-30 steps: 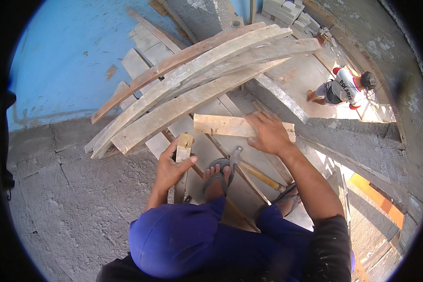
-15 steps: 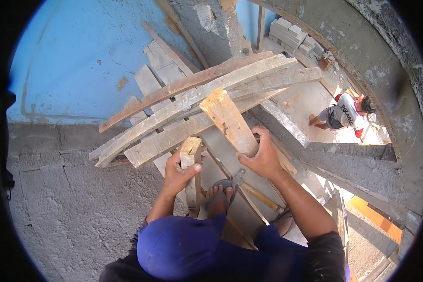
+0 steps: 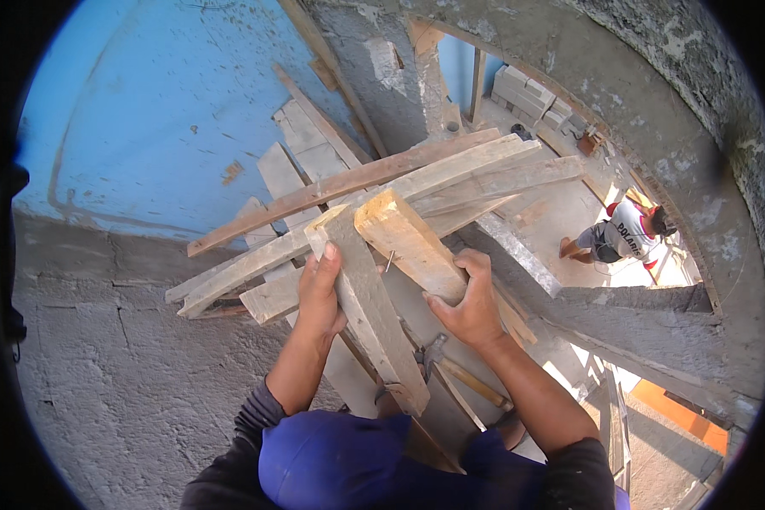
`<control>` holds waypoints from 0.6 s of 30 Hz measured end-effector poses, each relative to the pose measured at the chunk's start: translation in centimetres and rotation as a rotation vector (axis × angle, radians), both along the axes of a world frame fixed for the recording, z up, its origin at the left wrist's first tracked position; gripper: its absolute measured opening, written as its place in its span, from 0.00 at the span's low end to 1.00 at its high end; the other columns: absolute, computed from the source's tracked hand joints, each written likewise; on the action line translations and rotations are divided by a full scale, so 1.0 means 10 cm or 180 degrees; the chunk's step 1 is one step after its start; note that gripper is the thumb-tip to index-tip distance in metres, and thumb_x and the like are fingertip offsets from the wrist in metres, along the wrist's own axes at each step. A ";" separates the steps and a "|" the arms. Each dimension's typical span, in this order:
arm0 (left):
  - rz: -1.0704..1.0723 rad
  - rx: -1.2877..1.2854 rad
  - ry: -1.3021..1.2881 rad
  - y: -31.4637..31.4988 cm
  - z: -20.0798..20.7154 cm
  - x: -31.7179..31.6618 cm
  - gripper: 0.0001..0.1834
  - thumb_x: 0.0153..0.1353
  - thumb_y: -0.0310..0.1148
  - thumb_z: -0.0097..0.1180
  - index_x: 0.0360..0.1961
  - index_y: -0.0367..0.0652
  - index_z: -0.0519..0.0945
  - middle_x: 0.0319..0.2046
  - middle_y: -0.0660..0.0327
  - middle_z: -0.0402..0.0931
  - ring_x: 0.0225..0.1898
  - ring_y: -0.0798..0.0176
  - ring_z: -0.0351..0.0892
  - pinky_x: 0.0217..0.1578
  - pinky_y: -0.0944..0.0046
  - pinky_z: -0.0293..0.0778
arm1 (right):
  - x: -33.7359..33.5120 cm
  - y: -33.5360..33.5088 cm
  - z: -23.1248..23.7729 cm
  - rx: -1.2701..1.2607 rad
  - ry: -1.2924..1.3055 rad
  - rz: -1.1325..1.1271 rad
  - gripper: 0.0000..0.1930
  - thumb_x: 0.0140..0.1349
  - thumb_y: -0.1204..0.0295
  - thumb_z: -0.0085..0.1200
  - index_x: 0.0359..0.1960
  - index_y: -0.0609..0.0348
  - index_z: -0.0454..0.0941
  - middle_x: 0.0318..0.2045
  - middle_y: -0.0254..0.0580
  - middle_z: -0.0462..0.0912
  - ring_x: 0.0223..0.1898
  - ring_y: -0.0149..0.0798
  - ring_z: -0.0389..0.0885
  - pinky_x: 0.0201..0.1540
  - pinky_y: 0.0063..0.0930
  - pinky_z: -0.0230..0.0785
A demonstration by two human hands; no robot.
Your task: The person adjusts the camera headstrap, then uses a hammer to drive nails into wooden planks to assemble a wooden structure. The person positions planks and hammers them into place.
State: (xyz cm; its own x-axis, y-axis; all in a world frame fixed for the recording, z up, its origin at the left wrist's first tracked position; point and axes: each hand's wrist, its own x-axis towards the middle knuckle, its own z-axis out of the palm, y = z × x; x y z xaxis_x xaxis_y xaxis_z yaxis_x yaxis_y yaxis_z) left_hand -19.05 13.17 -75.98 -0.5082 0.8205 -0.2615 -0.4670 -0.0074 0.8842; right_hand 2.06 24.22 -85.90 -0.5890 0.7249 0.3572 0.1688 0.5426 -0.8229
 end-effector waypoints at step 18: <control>-0.0302 -0.0320 0.0410 0.47 0.00 0.13 0.40 0.76 0.56 0.62 0.75 0.38 0.66 0.60 0.53 0.79 0.59 0.57 0.82 0.57 0.54 0.82 | 0.33 0.28 0.15 -0.1711 -0.0556 0.0481 0.39 0.65 0.66 0.73 0.73 0.62 0.65 0.66 0.58 0.79 0.64 0.50 0.82 0.69 0.44 0.72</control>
